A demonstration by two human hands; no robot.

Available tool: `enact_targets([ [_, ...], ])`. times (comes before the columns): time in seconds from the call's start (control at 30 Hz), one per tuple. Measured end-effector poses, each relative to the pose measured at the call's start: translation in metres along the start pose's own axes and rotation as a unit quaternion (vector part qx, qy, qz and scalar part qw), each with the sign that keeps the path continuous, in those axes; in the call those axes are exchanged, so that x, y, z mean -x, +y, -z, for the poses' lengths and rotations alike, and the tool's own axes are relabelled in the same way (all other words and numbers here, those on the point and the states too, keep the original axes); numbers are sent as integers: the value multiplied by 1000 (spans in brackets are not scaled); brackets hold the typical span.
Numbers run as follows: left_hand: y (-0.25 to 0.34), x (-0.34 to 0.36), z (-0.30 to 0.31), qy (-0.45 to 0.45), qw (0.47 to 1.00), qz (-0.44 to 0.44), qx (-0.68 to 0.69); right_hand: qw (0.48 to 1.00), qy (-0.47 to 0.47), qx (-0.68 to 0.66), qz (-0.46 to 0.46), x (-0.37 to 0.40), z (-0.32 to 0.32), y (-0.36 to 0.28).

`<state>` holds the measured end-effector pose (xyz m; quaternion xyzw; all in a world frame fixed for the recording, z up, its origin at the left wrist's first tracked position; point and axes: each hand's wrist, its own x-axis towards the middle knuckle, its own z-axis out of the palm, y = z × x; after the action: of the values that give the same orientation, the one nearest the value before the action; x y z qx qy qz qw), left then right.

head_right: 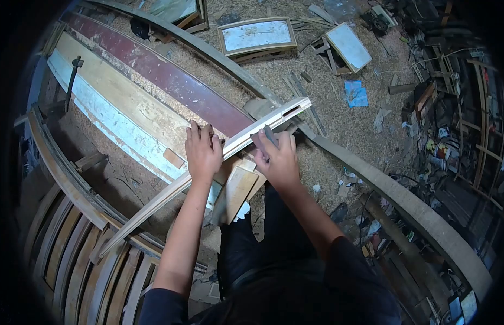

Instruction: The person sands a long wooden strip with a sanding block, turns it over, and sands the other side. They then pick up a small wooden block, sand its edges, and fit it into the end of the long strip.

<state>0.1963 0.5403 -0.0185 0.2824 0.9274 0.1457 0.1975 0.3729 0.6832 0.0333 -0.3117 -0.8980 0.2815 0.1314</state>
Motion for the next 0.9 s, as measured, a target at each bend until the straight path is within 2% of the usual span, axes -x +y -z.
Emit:
enact_targets([
  [0.03,0,1,-1,-2,1000,3,0,1000,-4,0,0,-1,1,6],
  [0.1,-1,0,-1,8,1000,-2,3,995,86,35,-28,-14,6,25],
  [0.13,-1,1,0,8,1000,1,3,991,106,48,-66,-19,8,29],
  [0.17,0,1,1,10,1000,2,4,991,105,48,-65,-18,6,27],
  [0.23,1,0,-1,8,1000,-2,6,999,43,33,-9,-11,0,7],
  [0.27,-1,0,-2,11,1000,-4,5,1000,2,-17,3,-7,-1,-4],
  [0.3,-2,1,-3,17,1000,-4,3,1000,0,-16,1,-8,2,1],
  [0.37,-4,-1,-5,43,999,-25,-17,997,62,34,6,-18,8,19],
  [0.4,-3,-1,-5,45,999,-25,-18,994,89,48,-38,-23,12,27],
  [0.43,-4,0,-5,47,998,-24,-18,994,87,45,-38,-22,8,25],
  [0.5,-2,1,-3,44,999,-23,-17,997,63,19,-29,-14,0,13],
  [0.53,-1,0,-2,42,999,-23,-13,1000,21,-11,9,-8,-3,0],
  [0.57,0,1,-1,42,999,-24,-11,1000,-25,-4,8,-4,-4,-11],
  [0.67,1,1,-1,44,999,-14,4,999,-31,-29,-7,-12,9,5],
  [0.73,3,0,0,45,999,-15,9,995,78,26,-50,-21,22,44],
  [0.8,4,0,1,45,999,-16,12,987,144,32,-65,-29,34,88],
  [0.9,3,0,1,47,999,-18,11,975,192,-29,-111,-43,46,112],
])
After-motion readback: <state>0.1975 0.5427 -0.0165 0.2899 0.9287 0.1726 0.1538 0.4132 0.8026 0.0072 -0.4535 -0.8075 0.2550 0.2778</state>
